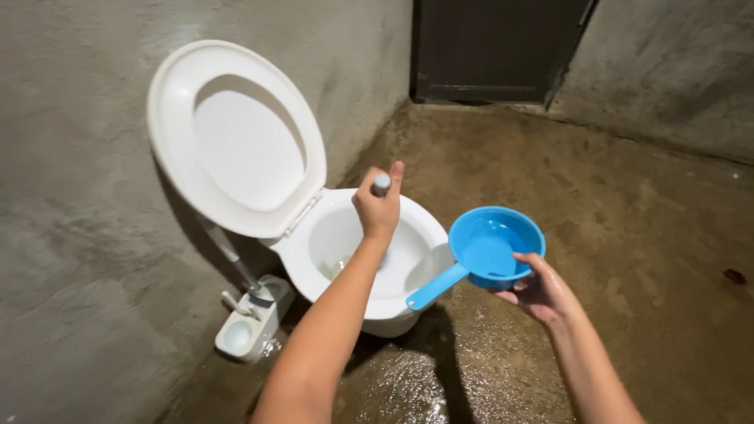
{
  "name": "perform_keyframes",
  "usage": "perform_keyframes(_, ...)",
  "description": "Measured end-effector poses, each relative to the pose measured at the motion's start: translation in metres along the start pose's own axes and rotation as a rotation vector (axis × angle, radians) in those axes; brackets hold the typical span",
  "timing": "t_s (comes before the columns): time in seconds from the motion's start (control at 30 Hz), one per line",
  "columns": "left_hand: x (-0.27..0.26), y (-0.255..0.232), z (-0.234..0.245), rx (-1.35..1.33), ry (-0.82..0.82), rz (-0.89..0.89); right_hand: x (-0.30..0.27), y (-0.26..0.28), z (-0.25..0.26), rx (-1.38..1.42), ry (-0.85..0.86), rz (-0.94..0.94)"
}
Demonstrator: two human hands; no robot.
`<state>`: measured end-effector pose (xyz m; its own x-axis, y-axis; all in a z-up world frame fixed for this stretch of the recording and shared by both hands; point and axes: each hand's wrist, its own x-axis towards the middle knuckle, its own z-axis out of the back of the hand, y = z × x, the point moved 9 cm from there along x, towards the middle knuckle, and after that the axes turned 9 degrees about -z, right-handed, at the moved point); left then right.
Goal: The person organizes bathroom items on a wall-mounted rack, then pours cleaner into the toilet bowl. They scoop water from a bucket and pour it into the bowl, then scrub the interior with a toilet brush.
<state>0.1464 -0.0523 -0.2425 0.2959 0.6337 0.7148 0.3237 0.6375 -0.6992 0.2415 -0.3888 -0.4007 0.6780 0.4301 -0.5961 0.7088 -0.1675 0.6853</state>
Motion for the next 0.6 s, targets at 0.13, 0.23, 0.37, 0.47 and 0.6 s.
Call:
perform_keyframes(0.13,-0.005,-0.001,-0.025,-0.035,0.039,0.052,0.003,-0.013,0.017,0.021,-0.041,-0.017)
perform_keyframes(0.23,0.003,-0.015,-0.035,-0.127,-0.003,0.014,-0.002,-0.017,0.021,0.030,-0.046,-0.016)
perform_keyframes(0.37,-0.010,-0.020,-0.036,-0.059,0.084,0.013,-0.008,-0.017,0.023,0.042,-0.051,-0.031)
perform_keyframes(0.47,-0.002,-0.021,-0.039,-0.180,0.065,0.025,-0.009,-0.016,0.027,0.058,-0.055,-0.010)
perform_keyframes(0.6,0.015,-0.009,-0.046,-0.232,0.003,0.120,-0.005,-0.014,0.028,0.086,0.000,0.001)
